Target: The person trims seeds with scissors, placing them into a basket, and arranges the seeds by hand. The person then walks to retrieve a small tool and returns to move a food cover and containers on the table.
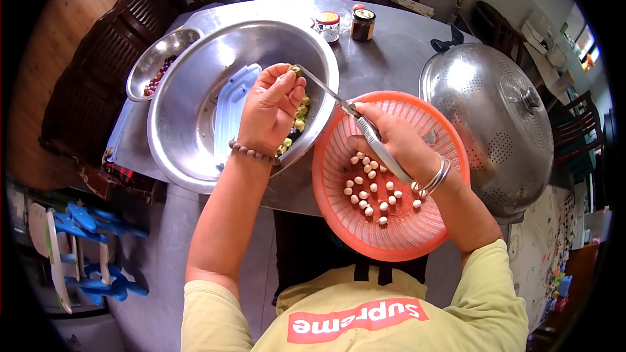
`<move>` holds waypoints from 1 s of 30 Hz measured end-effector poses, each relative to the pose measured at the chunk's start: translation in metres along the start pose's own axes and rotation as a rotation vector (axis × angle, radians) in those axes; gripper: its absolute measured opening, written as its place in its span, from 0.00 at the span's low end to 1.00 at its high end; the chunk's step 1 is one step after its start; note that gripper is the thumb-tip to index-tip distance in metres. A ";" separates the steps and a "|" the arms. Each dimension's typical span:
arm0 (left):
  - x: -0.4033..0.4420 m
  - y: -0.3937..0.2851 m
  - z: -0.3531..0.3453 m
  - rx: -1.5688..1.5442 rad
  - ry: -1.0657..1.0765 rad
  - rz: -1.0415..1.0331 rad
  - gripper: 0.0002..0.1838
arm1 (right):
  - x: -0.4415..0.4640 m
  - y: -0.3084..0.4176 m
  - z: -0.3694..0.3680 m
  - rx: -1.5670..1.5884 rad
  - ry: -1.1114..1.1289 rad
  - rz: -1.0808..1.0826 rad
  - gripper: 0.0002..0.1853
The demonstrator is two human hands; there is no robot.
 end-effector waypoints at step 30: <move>0.001 -0.001 -0.007 -0.028 0.037 0.002 0.08 | -0.001 -0.013 -0.021 0.407 0.207 -0.156 0.21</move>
Point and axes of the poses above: each hand's wrist, its own x-axis towards the middle knuckle, its own z-axis out of the back of the hand, y = z × x, the point moved 9 cm from there along x, towards the middle knuckle, and after that the axes turned 13 degrees about -z, right-handed, at the moved point
